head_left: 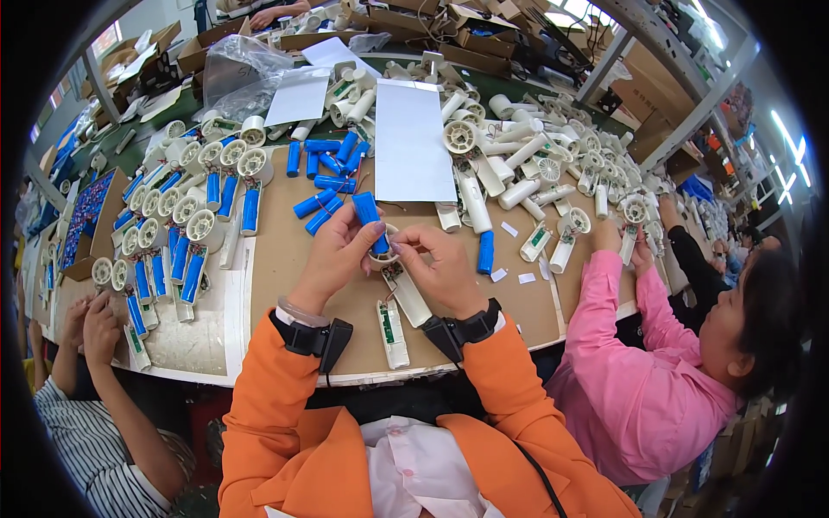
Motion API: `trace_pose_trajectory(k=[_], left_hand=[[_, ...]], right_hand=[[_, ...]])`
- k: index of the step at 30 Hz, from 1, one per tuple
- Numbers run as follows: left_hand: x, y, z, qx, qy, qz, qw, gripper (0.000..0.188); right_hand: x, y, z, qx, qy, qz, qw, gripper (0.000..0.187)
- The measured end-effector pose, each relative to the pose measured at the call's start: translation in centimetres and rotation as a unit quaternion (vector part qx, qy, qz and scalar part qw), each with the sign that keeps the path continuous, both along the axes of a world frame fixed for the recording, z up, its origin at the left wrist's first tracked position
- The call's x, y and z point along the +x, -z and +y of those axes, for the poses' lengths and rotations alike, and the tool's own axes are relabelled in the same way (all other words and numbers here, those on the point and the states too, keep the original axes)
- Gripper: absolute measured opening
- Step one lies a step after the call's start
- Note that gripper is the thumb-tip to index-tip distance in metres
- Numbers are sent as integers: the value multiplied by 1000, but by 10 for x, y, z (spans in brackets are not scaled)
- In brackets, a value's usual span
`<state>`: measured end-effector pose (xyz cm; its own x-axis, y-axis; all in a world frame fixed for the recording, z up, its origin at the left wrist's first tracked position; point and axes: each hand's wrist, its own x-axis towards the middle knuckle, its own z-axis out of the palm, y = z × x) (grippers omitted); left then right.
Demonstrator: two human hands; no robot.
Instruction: The person picks up a blue battery, inserts it into a white plastic fan housing, and tucks the wires into place. They then fit a white plastic cover onto the housing and press the pieces together before setting the assembled unit aside.
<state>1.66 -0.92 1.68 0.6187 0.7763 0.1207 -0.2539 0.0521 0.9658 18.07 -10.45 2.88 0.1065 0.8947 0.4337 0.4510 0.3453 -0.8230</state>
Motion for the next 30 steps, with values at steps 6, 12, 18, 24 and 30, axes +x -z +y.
trace_pose_trajectory(k=[6,12,18,24,30], left_hand=[[1,-2,-1,15,-8,10,1000,28],[-1,-6,-3,21,7,22,1000,30],[-2,-9,-5,1,13,1,1000,34],[0,-12,-8,7,35,-26,999,36],[-3,-14,-12,-19,99,-55,993,39]], right_hand=[[-1,1,1,44,20,-68,997,9],[0,-3,-1,13,68,-47,996,8],[0,-2,-1,-4,29,32,999,7],[5,4,-1,40,5,-1,999,10],[14,0,-34,87,76,-16,993,12]])
